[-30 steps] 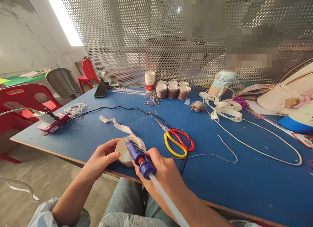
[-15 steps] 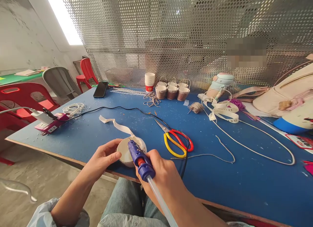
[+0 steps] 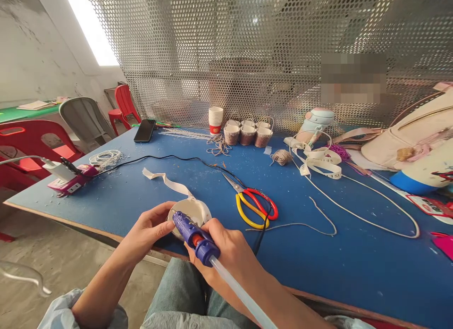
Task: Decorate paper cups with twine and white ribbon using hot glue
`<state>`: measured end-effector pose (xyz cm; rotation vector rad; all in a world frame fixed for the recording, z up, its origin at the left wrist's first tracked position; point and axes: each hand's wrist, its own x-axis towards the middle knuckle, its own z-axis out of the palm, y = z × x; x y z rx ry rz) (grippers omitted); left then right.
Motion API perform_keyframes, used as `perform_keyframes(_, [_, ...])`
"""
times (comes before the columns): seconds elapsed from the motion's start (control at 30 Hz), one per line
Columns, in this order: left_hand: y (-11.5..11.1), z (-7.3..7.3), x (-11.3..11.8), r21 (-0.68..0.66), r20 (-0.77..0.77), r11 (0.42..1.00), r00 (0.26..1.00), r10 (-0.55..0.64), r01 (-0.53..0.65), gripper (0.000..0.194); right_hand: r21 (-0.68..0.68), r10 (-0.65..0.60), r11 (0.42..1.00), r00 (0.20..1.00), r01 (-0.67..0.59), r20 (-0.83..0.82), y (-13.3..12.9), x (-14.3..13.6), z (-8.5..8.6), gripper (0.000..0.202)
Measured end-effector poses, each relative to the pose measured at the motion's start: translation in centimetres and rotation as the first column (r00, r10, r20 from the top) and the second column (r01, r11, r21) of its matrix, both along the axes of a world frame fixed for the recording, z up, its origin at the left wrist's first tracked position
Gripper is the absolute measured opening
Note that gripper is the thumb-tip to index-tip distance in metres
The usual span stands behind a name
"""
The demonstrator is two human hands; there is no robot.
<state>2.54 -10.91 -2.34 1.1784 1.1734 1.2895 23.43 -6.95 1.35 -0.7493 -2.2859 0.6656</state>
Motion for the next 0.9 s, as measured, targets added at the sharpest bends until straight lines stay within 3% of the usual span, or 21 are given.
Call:
perform_keyframes(0.1, [0.0, 0.0, 0.0, 0.003, 0.012, 1.000, 1.000, -0.007, 0.007, 0.045, 0.007, -0.024, 1.000, 1.000, 0.024, 0.019, 0.1, 0.0, 0.1, 0.011])
perform_keyframes(0.37, [0.0, 0.0, 0.0, 0.008, 0.010, 1.000, 1.000, -0.008, 0.008, 0.044, 0.221, -0.145, 0.967, 0.988, 0.131, 0.050, 0.1, 0.3, -0.8, 0.009])
perform_keyframes(0.47, [0.0, 0.1, 0.1, 0.011, -0.008, 1.000, 1.000, 0.000, 0.000, 0.044, 0.249, -0.132, 0.962, 0.990, 0.115, 0.052, 0.0, 0.4, -1.0, 0.009])
perform_keyframes(0.53, [0.0, 0.3, 0.1, 0.013, -0.014, 1.000, 1.000, 0.000, 0.000, 0.045, 0.206, -0.109, 0.974, 0.993, 0.097, 0.045, 0.0, 0.3, -0.9, 0.009])
perform_keyframes(0.67, [0.0, 0.4, 0.1, 0.018, -0.017, 1.000, 1.000, 0.012, -0.011, 0.046, -0.030, -0.081, 0.996, 0.996, 0.083, 0.046, 0.2, -0.1, 0.1, 0.013])
perform_keyframes(0.9, [0.0, 0.4, 0.2, 0.018, -0.012, 1.000, 1.000, 0.017, -0.017, 0.048, -0.241, -0.127, 0.960, 0.989, 0.142, 0.077, 1.1, 0.1, 1.1, 0.020])
